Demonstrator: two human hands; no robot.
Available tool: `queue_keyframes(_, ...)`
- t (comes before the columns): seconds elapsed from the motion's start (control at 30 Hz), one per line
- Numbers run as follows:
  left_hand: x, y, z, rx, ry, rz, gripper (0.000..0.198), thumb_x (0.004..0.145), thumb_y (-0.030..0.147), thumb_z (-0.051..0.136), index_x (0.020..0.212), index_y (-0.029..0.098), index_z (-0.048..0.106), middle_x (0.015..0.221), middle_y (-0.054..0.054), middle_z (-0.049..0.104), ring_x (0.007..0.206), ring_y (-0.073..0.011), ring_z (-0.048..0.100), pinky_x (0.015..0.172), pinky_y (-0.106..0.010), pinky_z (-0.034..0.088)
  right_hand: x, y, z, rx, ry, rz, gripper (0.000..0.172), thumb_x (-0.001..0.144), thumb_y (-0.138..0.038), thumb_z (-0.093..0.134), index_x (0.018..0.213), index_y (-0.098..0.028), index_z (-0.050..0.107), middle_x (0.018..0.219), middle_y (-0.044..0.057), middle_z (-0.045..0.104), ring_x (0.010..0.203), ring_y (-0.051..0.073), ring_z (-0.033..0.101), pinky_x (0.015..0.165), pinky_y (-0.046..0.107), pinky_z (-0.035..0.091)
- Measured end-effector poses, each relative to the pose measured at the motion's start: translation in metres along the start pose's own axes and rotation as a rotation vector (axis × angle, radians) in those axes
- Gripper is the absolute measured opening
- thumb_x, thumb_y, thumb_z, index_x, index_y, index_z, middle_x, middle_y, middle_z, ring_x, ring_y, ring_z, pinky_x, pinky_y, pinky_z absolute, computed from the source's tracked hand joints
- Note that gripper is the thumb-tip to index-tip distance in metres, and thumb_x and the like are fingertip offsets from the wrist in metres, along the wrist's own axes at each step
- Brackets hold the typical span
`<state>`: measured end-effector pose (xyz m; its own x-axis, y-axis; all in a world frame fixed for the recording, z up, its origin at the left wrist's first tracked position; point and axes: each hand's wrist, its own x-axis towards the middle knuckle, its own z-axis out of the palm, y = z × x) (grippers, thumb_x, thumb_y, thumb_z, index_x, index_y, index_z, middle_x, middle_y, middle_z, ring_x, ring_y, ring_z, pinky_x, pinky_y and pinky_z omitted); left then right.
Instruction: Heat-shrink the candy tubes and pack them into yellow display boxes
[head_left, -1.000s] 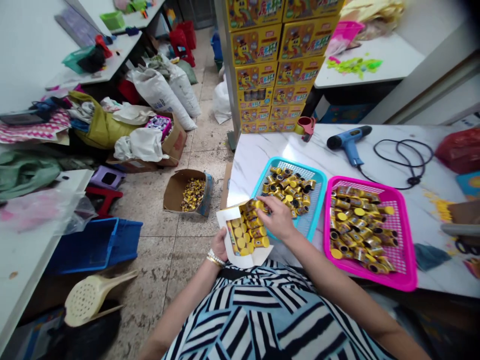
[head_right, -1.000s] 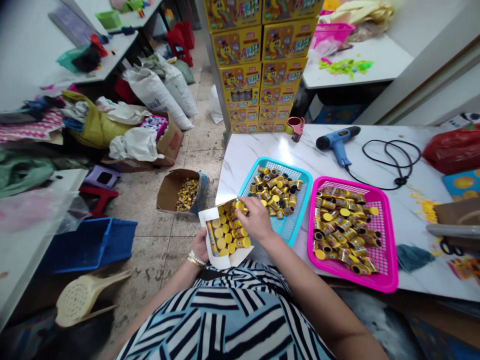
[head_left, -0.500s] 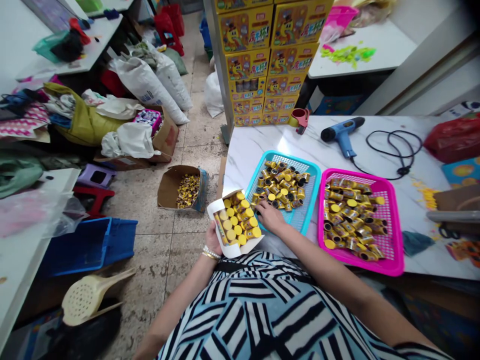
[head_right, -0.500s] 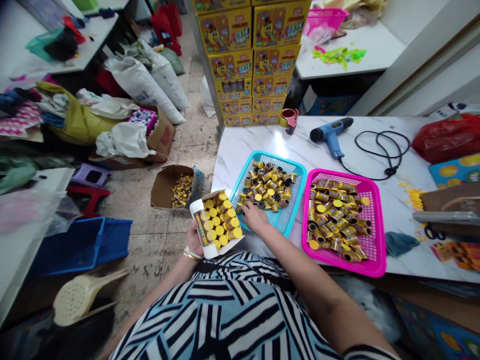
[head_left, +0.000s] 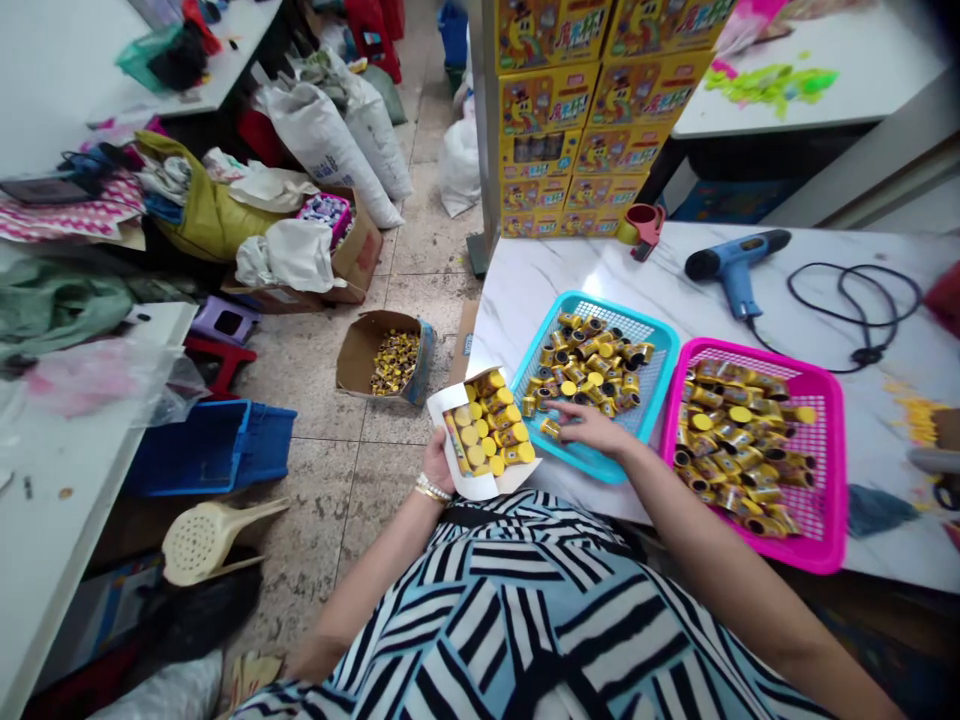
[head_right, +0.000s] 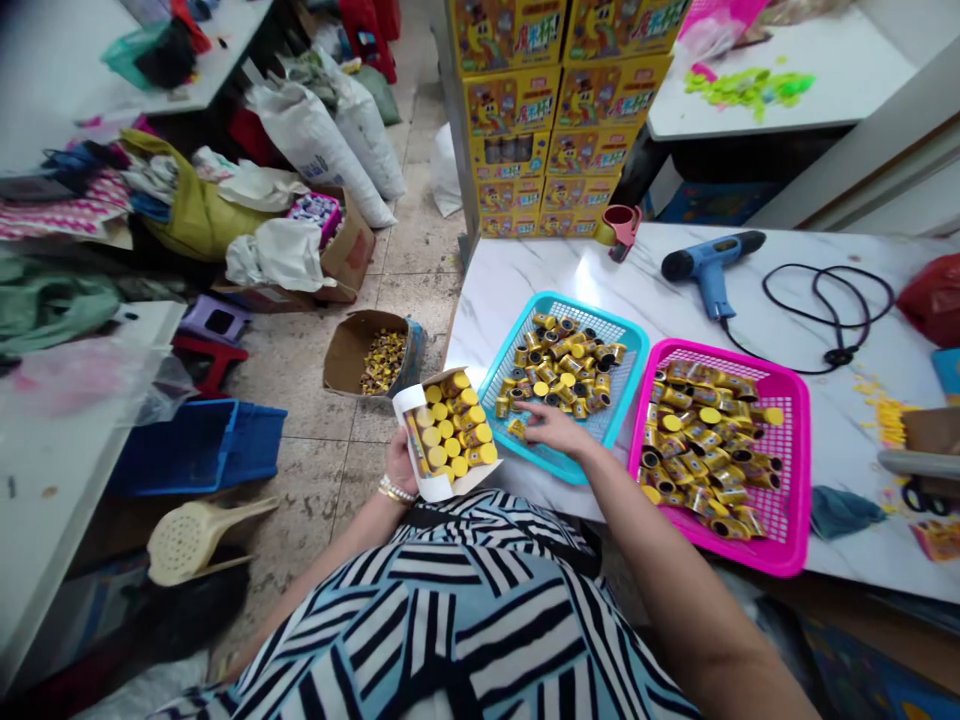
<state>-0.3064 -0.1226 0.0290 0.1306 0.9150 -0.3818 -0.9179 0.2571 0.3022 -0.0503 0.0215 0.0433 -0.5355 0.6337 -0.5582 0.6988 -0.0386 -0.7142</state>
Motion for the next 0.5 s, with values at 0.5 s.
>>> queue_keyframes(0.5,0.01,-0.004,-0.003,0.112,0.088,0.01,0.045,0.069,0.04,0.073,0.11,0.021,0.069,0.11,-0.008,0.074,0.13,-0.035,0.051,0.118,-0.056,0.027,-0.067,-0.079,0.045,-0.028,0.54,-0.559,0.015,0.075,-0.025,0.072,0.074,-0.022,0.057,0.093,0.004,0.07,0.106,0.025,0.057,0.094,0.043,0.041)
